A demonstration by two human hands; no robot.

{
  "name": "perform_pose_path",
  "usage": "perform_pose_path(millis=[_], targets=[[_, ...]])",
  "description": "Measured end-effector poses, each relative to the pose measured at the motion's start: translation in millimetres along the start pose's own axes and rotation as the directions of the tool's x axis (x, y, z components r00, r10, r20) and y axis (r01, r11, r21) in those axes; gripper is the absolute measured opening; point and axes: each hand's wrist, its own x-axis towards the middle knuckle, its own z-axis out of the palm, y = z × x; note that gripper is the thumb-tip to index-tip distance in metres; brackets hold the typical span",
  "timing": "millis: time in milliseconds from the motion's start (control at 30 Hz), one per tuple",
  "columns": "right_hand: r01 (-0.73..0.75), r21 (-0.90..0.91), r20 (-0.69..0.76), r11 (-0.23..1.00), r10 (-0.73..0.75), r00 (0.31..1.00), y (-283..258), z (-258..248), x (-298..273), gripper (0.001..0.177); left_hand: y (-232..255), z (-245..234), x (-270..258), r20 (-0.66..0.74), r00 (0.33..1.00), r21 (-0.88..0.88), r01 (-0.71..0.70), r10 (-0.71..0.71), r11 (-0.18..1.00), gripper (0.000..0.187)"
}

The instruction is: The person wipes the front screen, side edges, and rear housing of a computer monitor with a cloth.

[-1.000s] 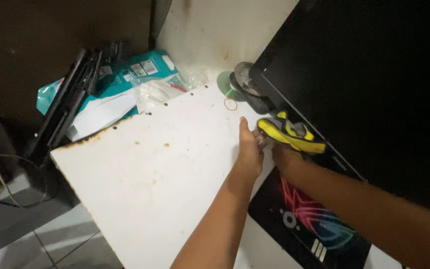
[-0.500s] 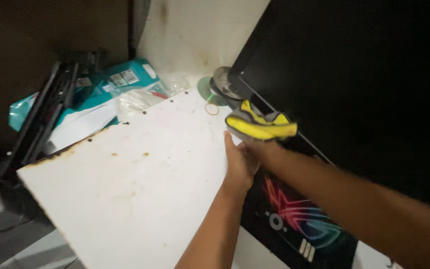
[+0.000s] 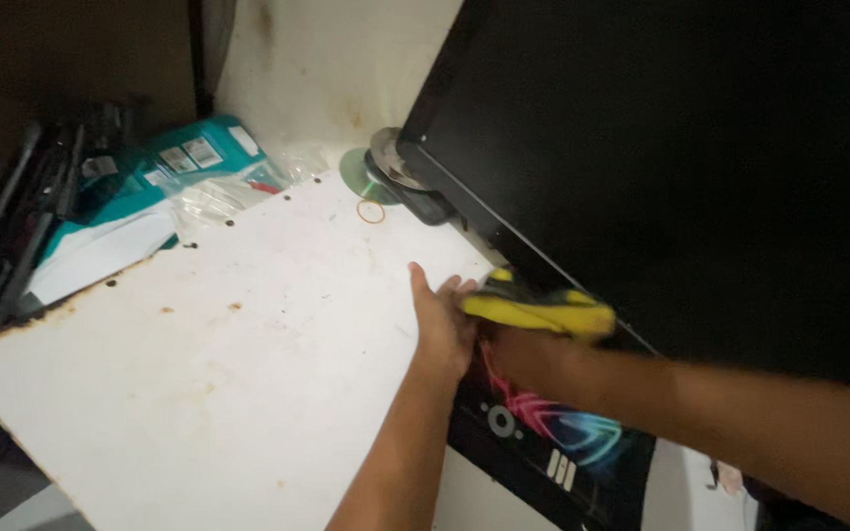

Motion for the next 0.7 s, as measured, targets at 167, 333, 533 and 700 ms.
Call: perform_pose_path(millis=[167, 333, 533, 700], targets=[[-0.189, -0.068, -0.32, 0.98, 0.158, 0.934, 48.8, -33.8, 51.9, 0.035, -7.2, -5.5, 7.7, 0.085, 0.991, -0.063, -0.097, 0.102, 0.993, 0.111], [-0.301, -0.146, -0.372, 0.942, 0.23, 0.899, 74.0, -17.6, 82.4, 0.033, -7.4, 3.6, 20.8, -0.122, 0.989, 0.015, -0.086, 0.087, 0.996, 0.106], [-0.2, -0.148, -0.174, 0.969, 0.174, 0.969, 42.3, 35.9, 45.4, 0.031, -9.4, 25.1, 2.2, 0.087, 0.995, 0.013, 0.04, -0.041, 0.999, 0.106], [-0.05, -0.067, 0.063, 0.997, 0.054, 0.997, -8.1, 64.6, -27.3, 0.029, -26.2, 29.8, -1.1, 0.02, 0.995, 0.154, 0.097, -0.101, 0.983, 0.106]])
